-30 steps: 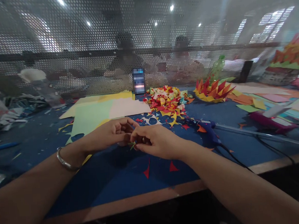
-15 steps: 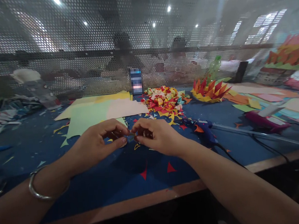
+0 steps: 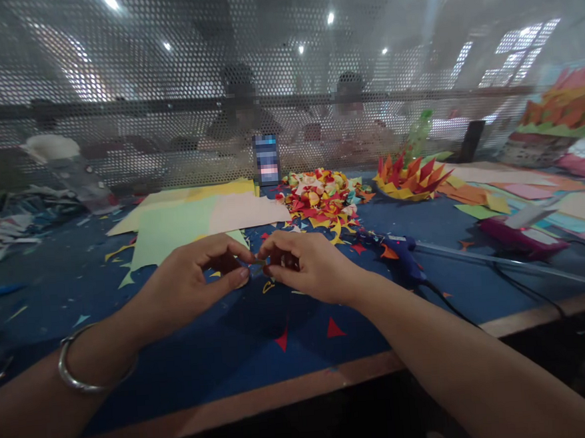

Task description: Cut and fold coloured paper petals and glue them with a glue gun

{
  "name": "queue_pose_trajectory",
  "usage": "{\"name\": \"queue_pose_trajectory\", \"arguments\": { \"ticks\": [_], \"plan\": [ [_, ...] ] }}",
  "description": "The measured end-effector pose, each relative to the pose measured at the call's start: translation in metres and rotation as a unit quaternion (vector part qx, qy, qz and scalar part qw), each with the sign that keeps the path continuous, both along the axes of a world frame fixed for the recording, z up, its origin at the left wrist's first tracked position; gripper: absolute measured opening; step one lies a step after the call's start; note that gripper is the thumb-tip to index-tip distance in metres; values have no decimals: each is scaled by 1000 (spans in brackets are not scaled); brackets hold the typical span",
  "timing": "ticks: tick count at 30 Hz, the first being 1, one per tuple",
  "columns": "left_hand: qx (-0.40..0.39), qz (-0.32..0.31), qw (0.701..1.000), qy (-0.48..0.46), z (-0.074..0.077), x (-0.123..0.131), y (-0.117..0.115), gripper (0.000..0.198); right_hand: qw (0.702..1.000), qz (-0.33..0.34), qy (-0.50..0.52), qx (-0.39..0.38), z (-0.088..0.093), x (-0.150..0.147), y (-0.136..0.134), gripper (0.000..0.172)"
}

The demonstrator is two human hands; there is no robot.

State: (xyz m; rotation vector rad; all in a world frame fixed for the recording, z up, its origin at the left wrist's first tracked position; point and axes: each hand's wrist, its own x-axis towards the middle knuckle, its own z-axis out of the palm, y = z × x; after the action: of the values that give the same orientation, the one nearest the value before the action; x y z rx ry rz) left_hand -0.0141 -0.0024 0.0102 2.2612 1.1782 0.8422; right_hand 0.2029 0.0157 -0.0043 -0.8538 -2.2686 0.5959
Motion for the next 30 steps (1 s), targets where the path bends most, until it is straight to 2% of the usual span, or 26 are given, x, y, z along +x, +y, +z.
{"name": "queue_pose_trajectory", "arguments": {
  "ticks": [6,22,30],
  "plan": [
    [-5,5,1000,5,0,1,0,13,1000,0,1,0,0,0,-1,10],
    [-79,-1,996,-27,-4,3,5,15,1000,-1,1,-8,-2,-1,0,13],
    [-31,-4,999,-17,-5,2,7,9,1000,-1,-2,-5,-2,-2,0,12]
  ]
}}
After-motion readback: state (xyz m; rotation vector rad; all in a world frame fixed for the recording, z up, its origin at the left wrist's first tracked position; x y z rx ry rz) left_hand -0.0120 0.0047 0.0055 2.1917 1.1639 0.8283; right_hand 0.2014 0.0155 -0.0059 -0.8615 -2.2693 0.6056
